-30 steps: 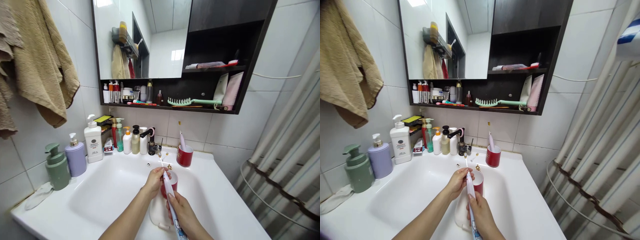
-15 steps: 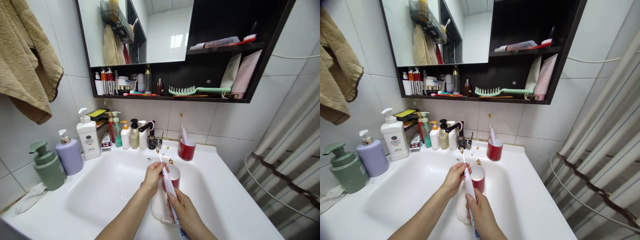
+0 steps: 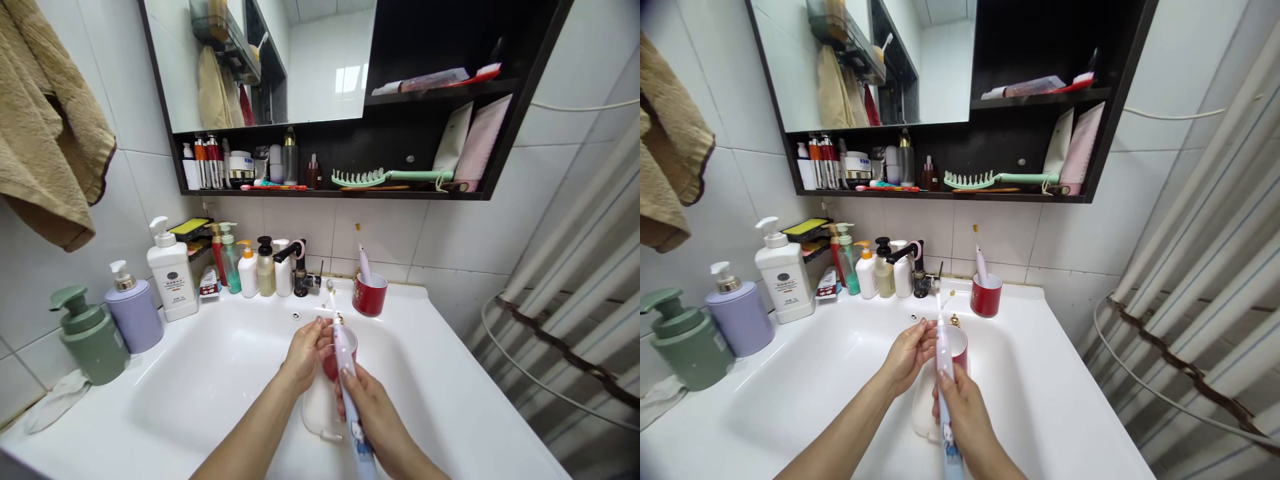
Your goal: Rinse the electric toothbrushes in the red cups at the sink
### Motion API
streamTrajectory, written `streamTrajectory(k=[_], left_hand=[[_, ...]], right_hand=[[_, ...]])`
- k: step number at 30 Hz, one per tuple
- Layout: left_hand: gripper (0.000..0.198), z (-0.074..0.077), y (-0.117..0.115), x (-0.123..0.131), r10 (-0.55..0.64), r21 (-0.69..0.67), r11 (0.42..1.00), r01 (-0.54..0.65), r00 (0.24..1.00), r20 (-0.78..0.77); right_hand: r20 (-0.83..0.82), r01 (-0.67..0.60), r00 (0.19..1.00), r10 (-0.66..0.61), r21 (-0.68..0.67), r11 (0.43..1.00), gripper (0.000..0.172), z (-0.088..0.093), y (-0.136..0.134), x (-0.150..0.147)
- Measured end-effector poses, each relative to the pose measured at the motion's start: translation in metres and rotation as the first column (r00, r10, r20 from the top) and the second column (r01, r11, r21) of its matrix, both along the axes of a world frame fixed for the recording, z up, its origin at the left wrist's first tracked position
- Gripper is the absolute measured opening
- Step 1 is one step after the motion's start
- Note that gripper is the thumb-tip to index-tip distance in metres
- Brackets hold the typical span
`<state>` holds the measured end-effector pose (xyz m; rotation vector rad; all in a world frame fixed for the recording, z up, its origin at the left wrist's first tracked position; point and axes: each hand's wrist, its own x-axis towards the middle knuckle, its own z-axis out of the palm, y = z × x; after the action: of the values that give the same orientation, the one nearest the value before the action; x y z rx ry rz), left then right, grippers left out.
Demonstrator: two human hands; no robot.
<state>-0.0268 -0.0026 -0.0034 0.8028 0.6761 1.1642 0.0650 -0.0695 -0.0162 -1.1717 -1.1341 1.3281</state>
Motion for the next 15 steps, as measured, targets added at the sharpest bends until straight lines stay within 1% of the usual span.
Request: streamTrajectory(k=[2, 3, 4, 6, 7, 9, 11, 12, 13, 15], left_hand=[[0.024, -0.006, 0.003, 0.001, 0.044, 0.067, 0.997, -0.036, 0.991, -0.130], [0.022, -0.009, 0.004, 0.002, 0.086, 0.124, 0.990, -0.061, 0.974, -0.208], [0.019, -0.013, 0.005, 0.002, 0.137, 0.197, 0.977, -0.082, 0.948, -0.287], [0.014, -0.020, 0.006, 0.004, 0.241, 0.361, 0.929, -0.076, 0.867, -0.437], [0.013, -0.023, 0.006, 0.004, 0.296, 0.442, 0.895, -0.051, 0.810, -0.507], [0.014, -0.028, 0.004, 0.006, 0.410, 0.576, 0.817, 0.030, 0.672, -0.616], [0.018, -0.032, 0.002, 0.009, 0.489, 0.649, 0.747, 0.141, 0.544, -0.681], [0.020, -0.034, 0.002, 0.010, 0.514, 0.663, 0.723, 0.192, 0.491, -0.703], [0.021, -0.036, 0.002, 0.012, 0.527, 0.662, 0.711, 0.237, 0.442, -0.725], [0.023, -0.040, 0.004, 0.015, 0.526, 0.627, 0.712, 0.315, 0.352, -0.774]], right_hand=[[-0.028, 0.094, 0.995, -0.092, 0.072, 0.993, 0.025, 0.007, 0.011, 0.008], [-0.051, 0.138, 0.990, -0.133, 0.117, 0.984, 0.023, 0.011, 0.019, 0.012], [-0.066, 0.189, 0.981, -0.180, 0.171, 0.967, 0.022, 0.015, 0.028, 0.016], [-0.082, 0.237, 0.971, -0.223, 0.238, 0.942, 0.019, 0.021, 0.049, 0.021], [-0.087, 0.255, 0.967, -0.241, 0.259, 0.932, 0.020, 0.023, 0.059, 0.023], [-0.097, 0.283, 0.959, -0.266, 0.285, 0.916, 0.023, 0.025, 0.077, 0.024], [-0.093, 0.295, 0.956, -0.279, 0.293, 0.910, 0.027, 0.023, 0.090, 0.024], [-0.085, 0.294, 0.956, -0.282, 0.293, 0.910, 0.028, 0.021, 0.095, 0.024], [-0.072, 0.291, 0.957, -0.282, 0.292, 0.911, 0.029, 0.018, 0.098, 0.025], [-0.032, 0.275, 0.960, -0.278, 0.288, 0.917, 0.030, 0.011, 0.103, 0.026]])
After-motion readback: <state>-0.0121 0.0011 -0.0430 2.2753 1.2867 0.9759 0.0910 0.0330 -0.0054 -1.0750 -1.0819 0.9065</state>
